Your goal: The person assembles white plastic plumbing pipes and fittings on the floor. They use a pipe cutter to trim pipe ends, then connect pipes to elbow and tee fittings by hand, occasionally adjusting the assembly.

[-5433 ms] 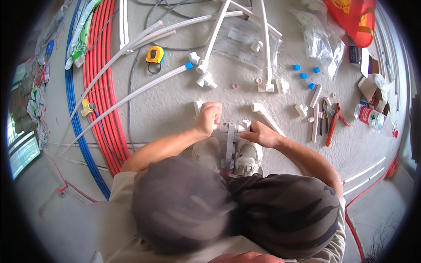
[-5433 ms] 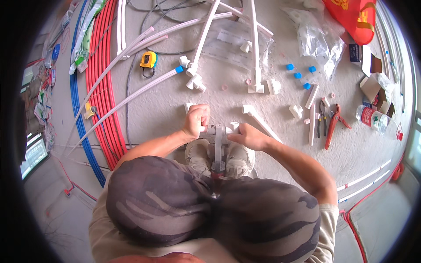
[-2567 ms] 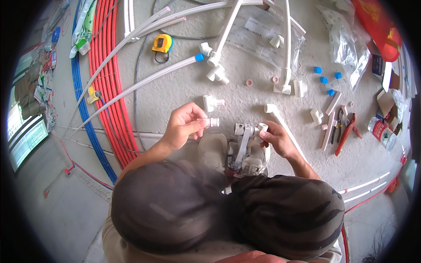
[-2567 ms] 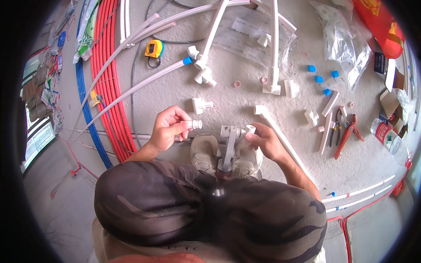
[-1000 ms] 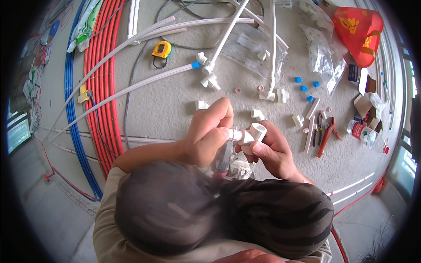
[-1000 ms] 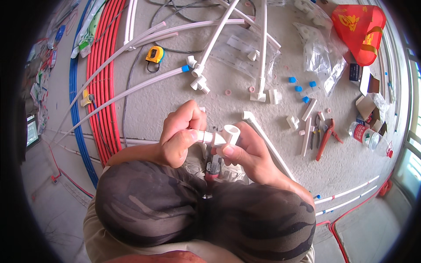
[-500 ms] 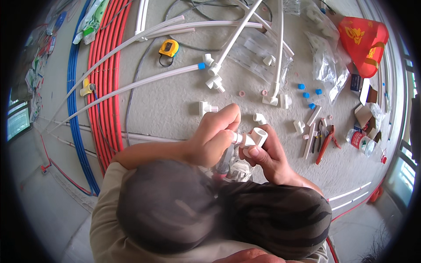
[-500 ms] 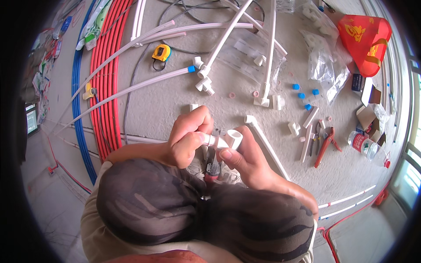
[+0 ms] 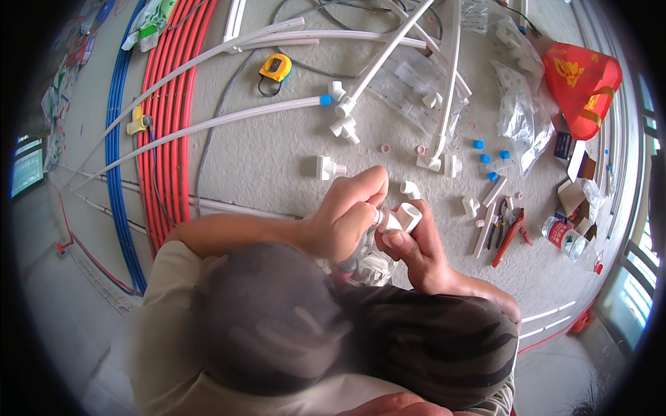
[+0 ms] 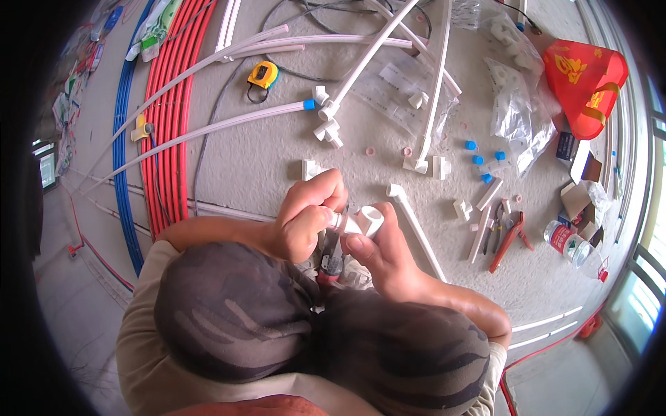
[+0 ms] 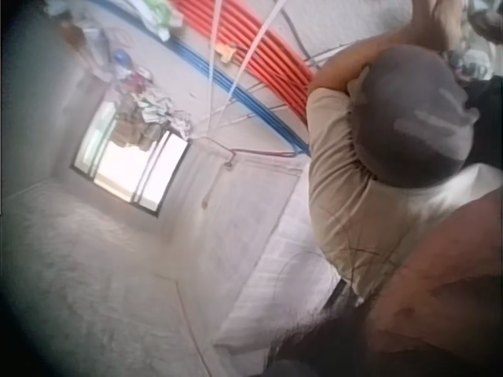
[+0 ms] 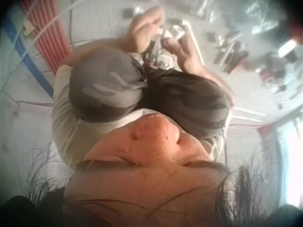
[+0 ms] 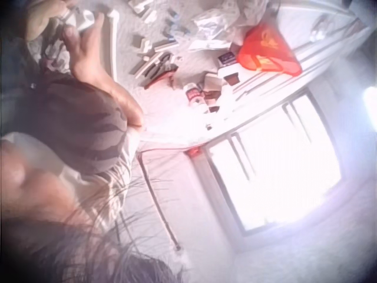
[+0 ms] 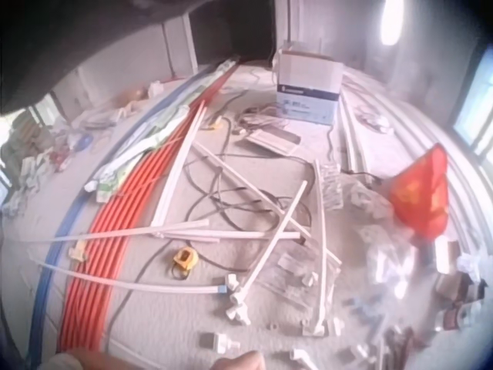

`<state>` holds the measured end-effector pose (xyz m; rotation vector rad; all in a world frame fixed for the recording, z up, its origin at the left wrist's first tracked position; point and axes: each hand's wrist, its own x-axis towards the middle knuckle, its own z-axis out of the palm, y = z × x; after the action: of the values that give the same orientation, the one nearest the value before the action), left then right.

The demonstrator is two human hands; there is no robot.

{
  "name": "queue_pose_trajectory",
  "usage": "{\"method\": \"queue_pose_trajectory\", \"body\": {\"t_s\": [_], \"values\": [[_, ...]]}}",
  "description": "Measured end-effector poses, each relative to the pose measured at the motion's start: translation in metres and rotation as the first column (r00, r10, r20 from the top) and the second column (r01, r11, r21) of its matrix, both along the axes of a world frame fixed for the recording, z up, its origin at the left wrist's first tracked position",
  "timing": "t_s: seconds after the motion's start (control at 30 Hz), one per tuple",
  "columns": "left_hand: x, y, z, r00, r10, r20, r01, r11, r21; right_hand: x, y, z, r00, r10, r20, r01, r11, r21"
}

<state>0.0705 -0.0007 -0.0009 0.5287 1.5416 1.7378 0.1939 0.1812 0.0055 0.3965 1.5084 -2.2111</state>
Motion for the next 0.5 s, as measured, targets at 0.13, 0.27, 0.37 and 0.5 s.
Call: {"method": "queue_pose_trajectory", "body": {"t_s": [0.13,0.27,0.37,0.5], "values": [[0.0034,0.0031,-0.0003,1.000,0.013,0.000,-0.013,1.000,0.006,0.0030,-0.0027,-0.0024,1.000,-0.018,0.015,0.018,1.000,-0.024],[0.0050,0.0055,-0.0002,1.000,0.020,-0.011,-0.019,0.999,0.033,0.0027,-0.0047,0.0006,0.998,-0.034,0.046,0.036,0.999,-0.036],[0.0052,0.0035,0.0006,1.000,-0.020,0.015,0.020,1.000,0.005,0.0028,-0.0057,0.0013,0.998,-0.033,0.045,0.035,0.998,-0.048],[0.0027,0.0025,0.0018,0.995,-0.044,-0.094,0.048,0.998,0.037,0.0030,-0.0070,0.0066,0.996,-0.061,0.059,0.067,0.992,-0.105]]}}
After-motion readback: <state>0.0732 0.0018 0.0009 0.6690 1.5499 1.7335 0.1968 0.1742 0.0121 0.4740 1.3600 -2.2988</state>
